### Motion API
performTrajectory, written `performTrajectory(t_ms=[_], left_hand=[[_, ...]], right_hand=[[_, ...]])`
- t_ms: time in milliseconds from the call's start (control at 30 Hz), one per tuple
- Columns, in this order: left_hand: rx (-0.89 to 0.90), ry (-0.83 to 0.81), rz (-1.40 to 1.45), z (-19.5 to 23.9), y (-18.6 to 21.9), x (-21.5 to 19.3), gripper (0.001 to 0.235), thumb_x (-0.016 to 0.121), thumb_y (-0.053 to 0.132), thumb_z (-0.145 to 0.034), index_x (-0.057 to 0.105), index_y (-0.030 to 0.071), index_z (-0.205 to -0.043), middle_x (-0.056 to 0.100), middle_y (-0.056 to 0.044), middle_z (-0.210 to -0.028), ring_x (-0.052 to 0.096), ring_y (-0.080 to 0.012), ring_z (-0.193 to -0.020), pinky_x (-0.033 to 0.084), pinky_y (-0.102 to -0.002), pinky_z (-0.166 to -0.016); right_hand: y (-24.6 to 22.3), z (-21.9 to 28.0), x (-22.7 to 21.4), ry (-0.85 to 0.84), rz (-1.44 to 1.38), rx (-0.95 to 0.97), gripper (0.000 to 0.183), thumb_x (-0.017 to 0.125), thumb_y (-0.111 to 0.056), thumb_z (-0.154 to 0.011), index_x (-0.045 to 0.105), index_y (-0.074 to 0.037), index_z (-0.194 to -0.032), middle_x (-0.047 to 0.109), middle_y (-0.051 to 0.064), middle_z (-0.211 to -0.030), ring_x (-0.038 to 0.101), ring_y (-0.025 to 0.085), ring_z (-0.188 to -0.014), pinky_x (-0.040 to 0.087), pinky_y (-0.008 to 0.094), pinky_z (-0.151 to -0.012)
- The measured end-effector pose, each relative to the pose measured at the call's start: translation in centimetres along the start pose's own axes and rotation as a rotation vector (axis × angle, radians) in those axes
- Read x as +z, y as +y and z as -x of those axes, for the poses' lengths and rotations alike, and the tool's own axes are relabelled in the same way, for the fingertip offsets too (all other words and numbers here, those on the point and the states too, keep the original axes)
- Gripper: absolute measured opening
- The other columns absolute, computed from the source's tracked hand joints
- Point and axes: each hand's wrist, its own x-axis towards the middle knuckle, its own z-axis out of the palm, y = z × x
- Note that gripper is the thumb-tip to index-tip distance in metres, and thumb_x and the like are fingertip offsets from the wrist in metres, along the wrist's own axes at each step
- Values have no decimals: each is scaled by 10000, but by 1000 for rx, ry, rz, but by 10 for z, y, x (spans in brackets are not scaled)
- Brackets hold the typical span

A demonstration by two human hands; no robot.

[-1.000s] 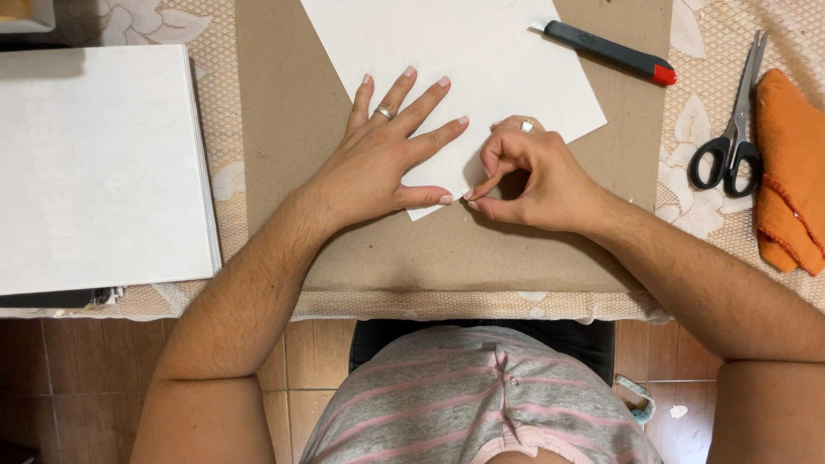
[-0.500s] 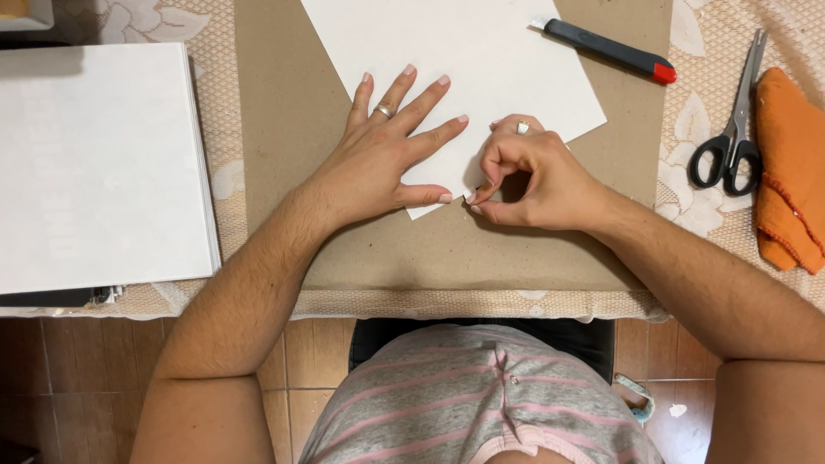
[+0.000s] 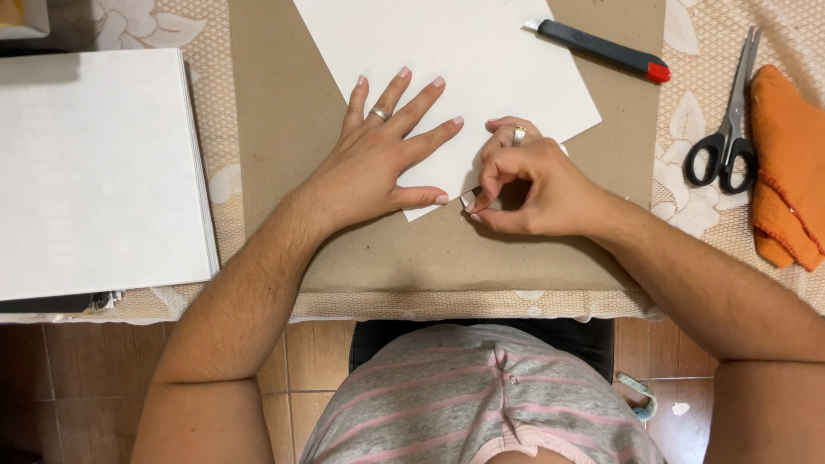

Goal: The person cuts small strips from a white sheet of paper using a utility knife, then folds and attaches them to the top edge of the sheet. Finally, they place a printed wanted poster on top of the prepared sheet.

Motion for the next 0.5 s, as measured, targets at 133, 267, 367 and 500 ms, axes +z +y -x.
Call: performTrajectory(t_ms=[133,267,367,500], left_hand=[[13,-44,14,1,3,-6,1081,662,788,-752,330,182,-1584,116,-169,-1663,43,-462,-1516,-27,-701,-1151],[73,-107,16,3,11,-22,1273,698,863,-674,246,124,-1606,10,-220,-1655,-53,-475,-1507,-74,-715,-1143],[177,-21,-36,8,22,-24,839,722,456,-843,403,86,-1525,189,-240,-1635,195,-447,-1510,50,-696,-1175],[393,390,-383,13,36,-31,260,678,103,-934,687,9,-1177,703,-170,-1172,700,-290,-996,580,-410,-908]], right_hand=[[-1,5,0,78,248,-248,216,835,-113,-851,640,-203,-837,719,-151,-839,589,135,-872,229,518,-1205],[-7,5,-6,127,335,-331,166,853,-130,-863,700,-180,-902,702,-105,-827,619,168,-910,237,531,-1187],[-5,7,-6,160,320,-368,154,840,-103,-860,717,-158,-935,717,-58,-889,636,203,-971,250,533,-1187],[5,9,-5,317,360,-487,133,827,-147,-861,734,-151,-957,745,-34,-915,633,192,-994,261,501,-1178]])
